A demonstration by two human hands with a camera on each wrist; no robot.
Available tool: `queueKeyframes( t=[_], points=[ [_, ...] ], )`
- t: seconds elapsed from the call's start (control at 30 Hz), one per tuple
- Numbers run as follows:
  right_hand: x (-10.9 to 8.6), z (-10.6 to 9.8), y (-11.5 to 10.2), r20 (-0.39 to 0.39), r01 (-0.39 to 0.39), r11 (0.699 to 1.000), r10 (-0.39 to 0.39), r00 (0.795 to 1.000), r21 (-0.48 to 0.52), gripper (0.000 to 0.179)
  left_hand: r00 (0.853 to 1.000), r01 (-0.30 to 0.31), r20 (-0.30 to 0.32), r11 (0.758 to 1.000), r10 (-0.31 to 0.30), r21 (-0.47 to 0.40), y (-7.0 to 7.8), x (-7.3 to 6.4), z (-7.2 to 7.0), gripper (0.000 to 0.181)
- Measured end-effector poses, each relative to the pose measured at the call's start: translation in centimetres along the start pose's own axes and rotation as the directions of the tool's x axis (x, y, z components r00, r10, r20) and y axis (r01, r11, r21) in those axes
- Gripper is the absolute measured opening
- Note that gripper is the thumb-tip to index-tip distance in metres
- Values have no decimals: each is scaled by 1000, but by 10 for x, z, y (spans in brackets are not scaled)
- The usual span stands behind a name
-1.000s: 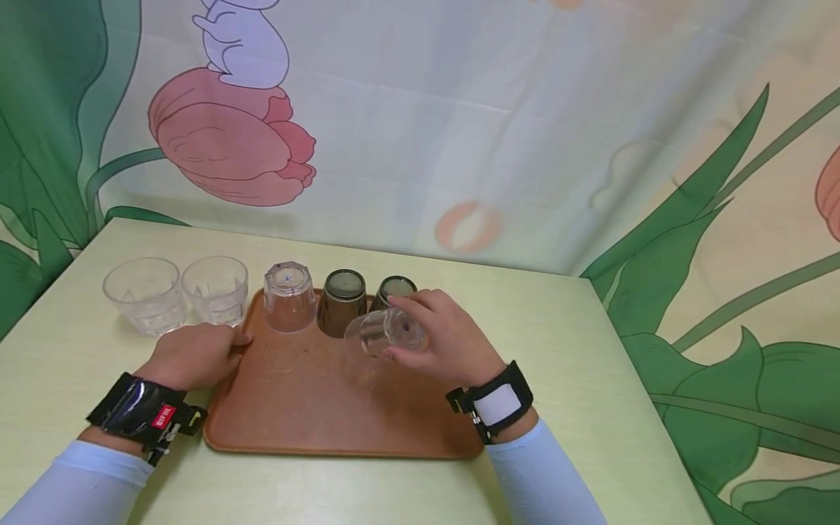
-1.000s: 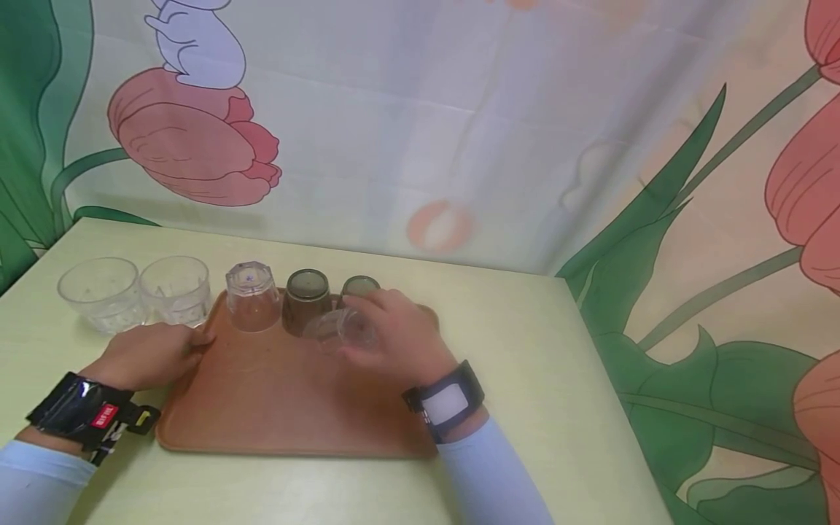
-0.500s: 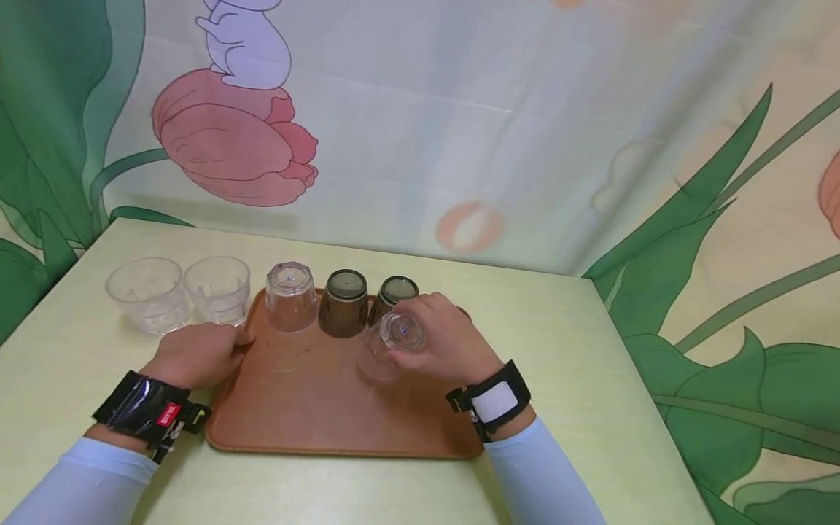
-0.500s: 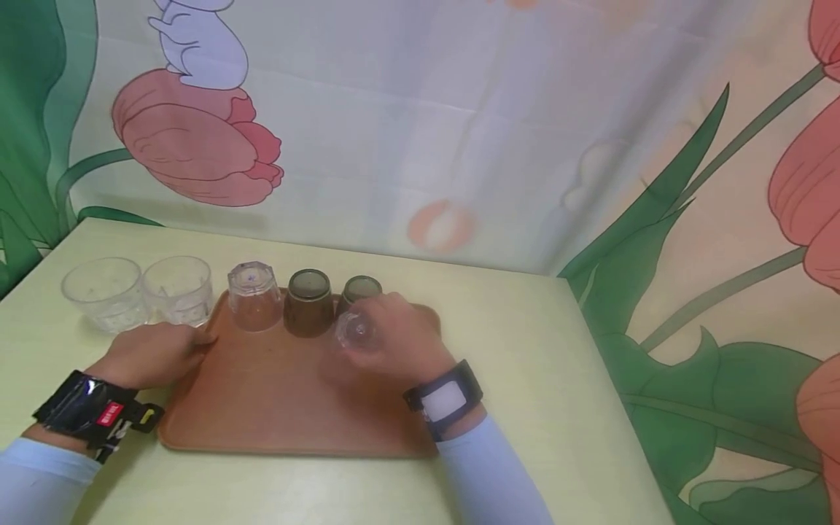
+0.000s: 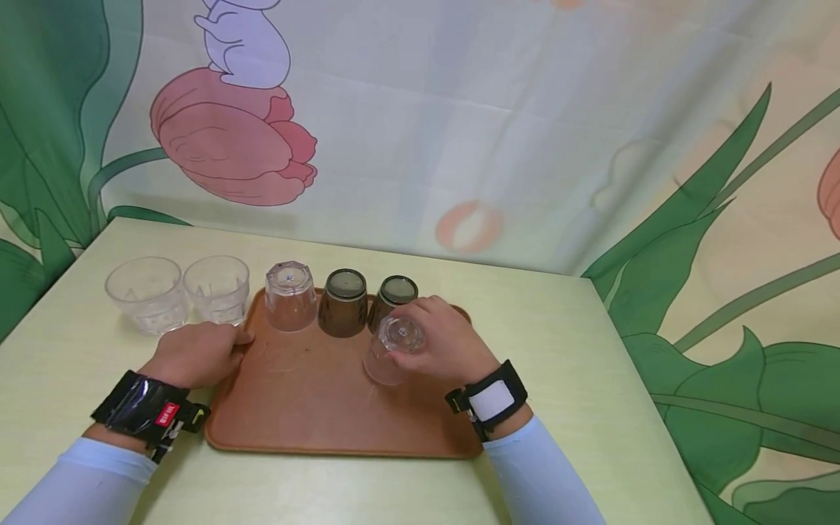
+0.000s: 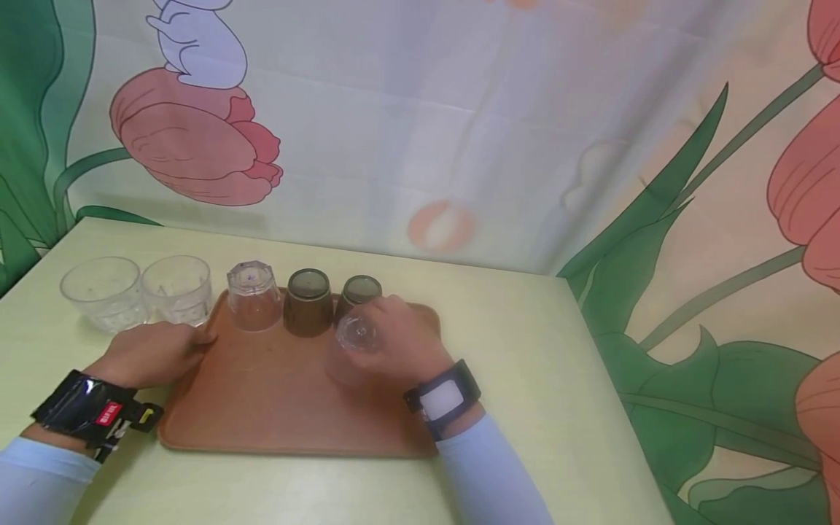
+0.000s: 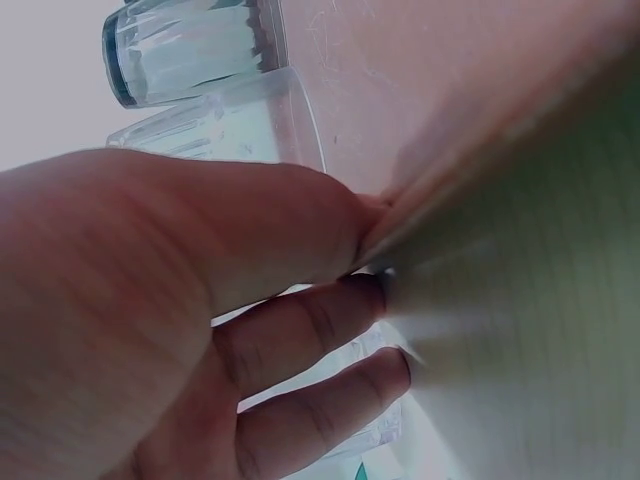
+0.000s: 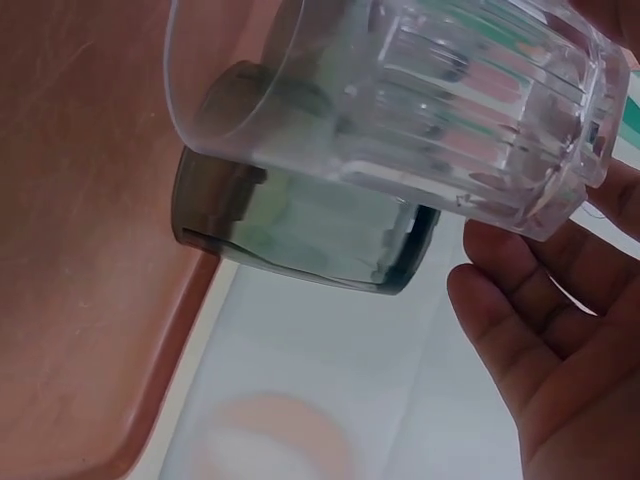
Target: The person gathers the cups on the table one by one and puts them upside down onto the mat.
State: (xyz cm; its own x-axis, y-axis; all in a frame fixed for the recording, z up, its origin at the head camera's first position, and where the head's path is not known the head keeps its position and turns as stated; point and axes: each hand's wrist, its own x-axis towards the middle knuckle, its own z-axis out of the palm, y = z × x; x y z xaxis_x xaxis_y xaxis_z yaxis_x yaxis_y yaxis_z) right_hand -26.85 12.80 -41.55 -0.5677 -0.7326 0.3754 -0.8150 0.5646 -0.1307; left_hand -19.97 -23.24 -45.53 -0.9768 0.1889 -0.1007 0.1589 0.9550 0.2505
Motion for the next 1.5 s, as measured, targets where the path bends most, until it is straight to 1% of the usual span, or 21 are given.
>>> queueKeyframes(
  t=[0.17, 0.4, 0.5, 0.67, 0.8, 0.97, 1.03, 1.17, 1.3, 1.5],
  points=[
    [-1, 7, 3, 20, 0, 1000, 0, 1000, -16, 48, 1000, -3, -6, 1000, 3, -2, -1, 0, 1, 36],
    [-2, 13, 6, 23, -7, 1000, 6, 1000, 13, 48, 1000, -4, -16, 1000, 4, 1, -1, 0, 2, 37],
    [-1, 16, 6, 23, -12, 1000, 12, 1000, 9, 48, 1000, -4, -22, 1000, 4, -2, -2, 0, 2, 37],
    [0, 15, 3, 40, -35, 999, 34, 999, 41, 51, 1000, -4, -22, 1000, 4, -5, -2, -1, 1, 38],
    [1, 10, 0, 74, -70, 995, 64, 995, 69, 53, 1000, -3, -16, 1000, 3, -1, -2, 0, -1, 38],
    [1, 9, 1, 117, -100, 994, 93, 989, 51, 54, 1000, -5, -17, 1000, 5, -2, -2, 0, 1, 38],
    [0, 8, 1, 117, -107, 993, 101, 988, 53, 52, 1000, -7, -17, 1000, 7, -5, -2, 0, 2, 38],
    [0, 5, 2, 61, -98, 993, 94, 994, 64, 45, 1000, -2, -11, 1000, 2, -3, -2, 0, 2, 39],
    [1, -1, 2, -28, -55, 996, 57, 998, 71, 40, 1000, 6, -4, 1000, -6, -2, -3, -1, 1, 40],
    [4, -18, -7, -139, 24, 995, -10, 990, 99, 41, 1000, 3, -10, 1000, -3, 0, -2, -1, 2, 40]
  ],
)
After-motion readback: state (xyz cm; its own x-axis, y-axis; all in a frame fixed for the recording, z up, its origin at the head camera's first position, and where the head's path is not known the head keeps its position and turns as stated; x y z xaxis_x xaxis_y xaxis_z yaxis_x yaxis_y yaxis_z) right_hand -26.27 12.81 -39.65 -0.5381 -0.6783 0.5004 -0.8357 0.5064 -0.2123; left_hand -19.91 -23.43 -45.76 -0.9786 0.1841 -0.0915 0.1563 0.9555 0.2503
